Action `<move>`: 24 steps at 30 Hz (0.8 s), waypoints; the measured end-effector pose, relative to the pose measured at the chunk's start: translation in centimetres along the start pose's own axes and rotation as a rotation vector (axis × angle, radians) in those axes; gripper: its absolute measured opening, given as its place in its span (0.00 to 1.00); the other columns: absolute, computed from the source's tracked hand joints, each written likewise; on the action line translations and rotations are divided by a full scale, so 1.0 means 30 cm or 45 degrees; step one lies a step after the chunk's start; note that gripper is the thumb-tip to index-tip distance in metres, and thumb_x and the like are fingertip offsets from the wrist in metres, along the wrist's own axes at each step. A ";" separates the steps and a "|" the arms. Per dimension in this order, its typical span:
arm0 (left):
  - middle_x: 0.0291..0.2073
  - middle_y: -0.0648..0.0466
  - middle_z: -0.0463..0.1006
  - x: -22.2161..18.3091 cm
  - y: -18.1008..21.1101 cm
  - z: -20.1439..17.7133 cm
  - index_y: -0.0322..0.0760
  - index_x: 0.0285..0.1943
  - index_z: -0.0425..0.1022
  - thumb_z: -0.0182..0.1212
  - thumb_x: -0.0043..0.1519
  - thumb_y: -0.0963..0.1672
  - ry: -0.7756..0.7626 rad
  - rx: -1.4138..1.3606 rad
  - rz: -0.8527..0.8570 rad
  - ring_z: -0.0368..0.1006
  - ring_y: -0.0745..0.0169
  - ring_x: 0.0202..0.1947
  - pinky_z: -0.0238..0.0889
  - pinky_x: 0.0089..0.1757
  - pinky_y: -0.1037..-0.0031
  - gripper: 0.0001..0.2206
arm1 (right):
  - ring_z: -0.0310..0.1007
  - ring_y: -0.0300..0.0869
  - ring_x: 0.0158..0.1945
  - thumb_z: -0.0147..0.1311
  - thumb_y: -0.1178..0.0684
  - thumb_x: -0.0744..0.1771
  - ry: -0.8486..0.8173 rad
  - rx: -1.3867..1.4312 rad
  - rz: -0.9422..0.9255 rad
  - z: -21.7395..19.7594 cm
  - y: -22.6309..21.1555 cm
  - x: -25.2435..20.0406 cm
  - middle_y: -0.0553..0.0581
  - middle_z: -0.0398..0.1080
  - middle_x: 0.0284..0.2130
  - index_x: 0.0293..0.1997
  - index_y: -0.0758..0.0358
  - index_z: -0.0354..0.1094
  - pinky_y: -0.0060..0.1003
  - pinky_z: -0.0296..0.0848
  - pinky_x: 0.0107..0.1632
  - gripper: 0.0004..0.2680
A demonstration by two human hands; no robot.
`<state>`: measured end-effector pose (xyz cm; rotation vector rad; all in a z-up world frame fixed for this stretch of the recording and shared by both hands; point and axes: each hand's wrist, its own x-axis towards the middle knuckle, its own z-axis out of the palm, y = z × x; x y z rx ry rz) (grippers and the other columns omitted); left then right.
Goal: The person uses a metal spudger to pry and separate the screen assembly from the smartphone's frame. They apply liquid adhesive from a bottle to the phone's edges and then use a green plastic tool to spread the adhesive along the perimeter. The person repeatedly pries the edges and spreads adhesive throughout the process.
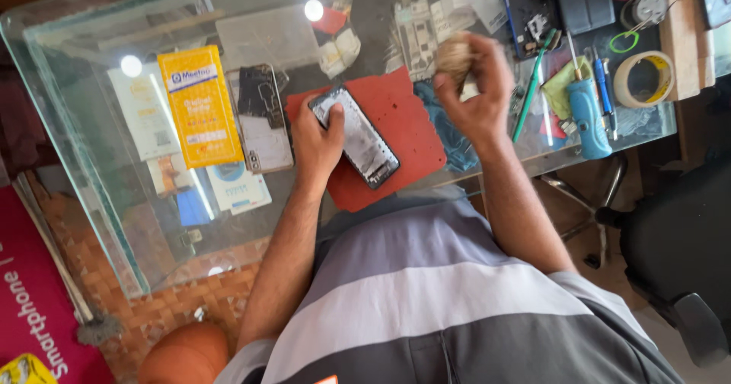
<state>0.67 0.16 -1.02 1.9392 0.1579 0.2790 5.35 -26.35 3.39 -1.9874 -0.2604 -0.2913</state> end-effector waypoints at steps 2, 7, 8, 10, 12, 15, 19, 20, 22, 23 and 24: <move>0.38 0.41 0.83 -0.015 -0.001 -0.002 0.26 0.50 0.75 0.61 0.64 0.42 -0.003 -0.007 -0.019 0.83 0.48 0.41 0.73 0.44 0.64 0.11 | 0.77 0.49 0.48 0.62 0.61 0.64 -0.148 -0.042 -0.028 0.040 -0.086 -0.043 0.62 0.69 0.52 0.61 0.67 0.64 0.39 0.77 0.47 0.19; 0.37 0.43 0.83 -0.011 0.004 0.003 0.26 0.49 0.75 0.61 0.63 0.42 0.005 -0.057 -0.072 0.83 0.52 0.39 0.73 0.42 0.66 0.11 | 0.78 0.54 0.48 0.68 0.55 0.62 -0.215 -0.188 -0.218 0.116 -0.184 -0.080 0.60 0.72 0.46 0.55 0.66 0.67 0.43 0.78 0.51 0.18; 0.37 0.43 0.83 -0.009 0.004 0.003 0.26 0.49 0.75 0.61 0.64 0.42 -0.005 -0.059 -0.074 0.83 0.53 0.39 0.73 0.42 0.67 0.10 | 0.78 0.55 0.47 0.68 0.55 0.62 -0.206 -0.231 -0.229 0.120 -0.185 -0.082 0.61 0.72 0.46 0.54 0.65 0.68 0.43 0.78 0.50 0.18; 0.36 0.44 0.83 -0.008 0.003 0.003 0.27 0.49 0.75 0.60 0.64 0.42 -0.026 -0.062 -0.081 0.83 0.54 0.38 0.73 0.41 0.67 0.10 | 0.78 0.55 0.46 0.68 0.55 0.61 -0.187 -0.317 -0.248 0.125 -0.184 -0.090 0.62 0.73 0.46 0.54 0.64 0.70 0.44 0.78 0.48 0.17; 0.35 0.44 0.83 -0.007 0.006 0.003 0.26 0.49 0.75 0.61 0.64 0.42 -0.009 -0.038 -0.063 0.83 0.54 0.37 0.73 0.41 0.67 0.11 | 0.78 0.55 0.43 0.69 0.55 0.61 -0.210 -0.321 -0.221 0.129 -0.184 -0.091 0.61 0.72 0.44 0.53 0.64 0.71 0.45 0.77 0.45 0.17; 0.34 0.44 0.83 -0.007 0.007 0.004 0.26 0.48 0.75 0.61 0.64 0.42 -0.016 -0.018 -0.091 0.82 0.54 0.36 0.72 0.40 0.67 0.11 | 0.78 0.54 0.41 0.69 0.54 0.60 -0.233 -0.341 -0.225 0.137 -0.183 -0.093 0.60 0.72 0.42 0.53 0.64 0.72 0.45 0.77 0.43 0.18; 0.35 0.45 0.83 -0.009 -0.002 0.006 0.26 0.49 0.75 0.61 0.64 0.42 -0.021 -0.042 -0.091 0.82 0.55 0.36 0.73 0.40 0.68 0.10 | 0.78 0.53 0.40 0.70 0.54 0.60 -0.258 -0.366 -0.225 0.146 -0.178 -0.094 0.58 0.72 0.42 0.53 0.64 0.73 0.45 0.77 0.41 0.18; 0.35 0.45 0.83 -0.012 -0.004 0.008 0.26 0.49 0.74 0.61 0.64 0.42 -0.015 -0.034 -0.078 0.82 0.55 0.36 0.73 0.40 0.67 0.10 | 0.78 0.53 0.40 0.69 0.53 0.60 -0.250 -0.364 -0.228 0.146 -0.178 -0.096 0.58 0.72 0.42 0.53 0.64 0.72 0.45 0.77 0.41 0.18; 0.35 0.45 0.83 -0.011 -0.007 0.009 0.26 0.49 0.74 0.61 0.64 0.42 -0.002 -0.019 -0.046 0.82 0.55 0.37 0.73 0.41 0.67 0.10 | 0.78 0.53 0.40 0.69 0.53 0.61 -0.229 -0.360 -0.238 0.147 -0.176 -0.096 0.58 0.72 0.42 0.53 0.64 0.72 0.45 0.78 0.42 0.17; 0.35 0.45 0.83 -0.011 -0.008 0.010 0.26 0.49 0.74 0.61 0.64 0.42 -0.006 -0.020 -0.069 0.82 0.56 0.36 0.73 0.40 0.67 0.11 | 0.78 0.53 0.40 0.69 0.53 0.61 -0.238 -0.373 -0.229 0.148 -0.175 -0.095 0.58 0.72 0.42 0.53 0.64 0.72 0.45 0.77 0.41 0.17; 0.35 0.45 0.83 -0.010 -0.009 0.010 0.26 0.49 0.74 0.61 0.64 0.42 -0.011 -0.020 -0.092 0.82 0.56 0.36 0.73 0.40 0.68 0.11 | 0.78 0.53 0.39 0.69 0.53 0.60 -0.247 -0.387 -0.220 0.150 -0.172 -0.093 0.58 0.72 0.42 0.53 0.64 0.73 0.45 0.77 0.40 0.17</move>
